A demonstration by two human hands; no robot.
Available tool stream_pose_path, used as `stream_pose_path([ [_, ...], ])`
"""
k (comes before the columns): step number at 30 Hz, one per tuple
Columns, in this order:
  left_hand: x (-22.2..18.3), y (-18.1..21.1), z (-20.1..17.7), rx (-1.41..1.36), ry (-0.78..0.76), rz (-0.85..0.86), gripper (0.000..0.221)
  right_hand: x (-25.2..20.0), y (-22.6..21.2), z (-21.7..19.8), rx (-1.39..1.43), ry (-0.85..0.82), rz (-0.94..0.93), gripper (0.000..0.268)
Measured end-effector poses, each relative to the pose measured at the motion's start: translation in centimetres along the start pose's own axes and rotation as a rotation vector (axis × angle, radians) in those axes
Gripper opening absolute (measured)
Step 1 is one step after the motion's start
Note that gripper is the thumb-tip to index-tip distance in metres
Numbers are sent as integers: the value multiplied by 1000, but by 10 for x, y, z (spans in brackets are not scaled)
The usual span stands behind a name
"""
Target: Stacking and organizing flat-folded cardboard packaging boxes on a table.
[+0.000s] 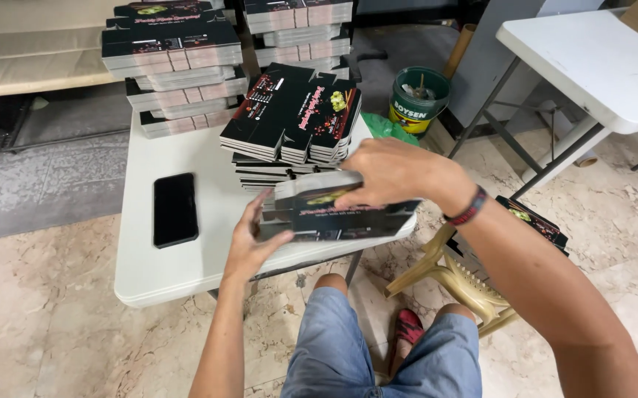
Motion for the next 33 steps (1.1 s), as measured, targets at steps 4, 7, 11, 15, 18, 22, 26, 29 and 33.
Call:
stream_pose_path([
  [4, -11, -50, 16, -696, -269, 198, 107, -39, 30, -1, 239, 60, 94, 59],
  [7, -4, -50, 7, -826, -457, 251, 116, -55, 56, 10, 402, 151, 58, 55],
  [11, -8, 36, 11, -504, -543, 278, 104, -67, 68, 24, 485, 264, -85, 45],
  [15, -4, -9, 31, -799, -534, 215, 125, -78, 74, 22, 488, 384, -219, 48],
  [18, -19, -11, 41, -904, -469, 178, 128, -92, 91, 23, 530, 436, -188, 41],
  [22, -15, 25, 24, -612, -277, 377, 117, -96, 87, 13, 561, 426, -132, 41],
  [26, -17, 96, -12, -80, -101, 510, 114, -83, 59, 4, 345, 283, -35, 44],
  [29, -5, 132, -4, 78, -105, 533, 103, -55, 40, -10, 168, 276, -85, 45],
  [33, 24, 139, -11, 230, -47, 519, 81, -15, 23, -29, 128, 221, -32, 48],
])
Point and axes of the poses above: each hand's wrist, its own x-axis towards the middle knuckle, its own z-axis out of the palm, y = z × x, the point moved 7 cm from there along x, towards the middle knuckle, and after that the axes turned 13 degrees about x, right-handed, at the moved point
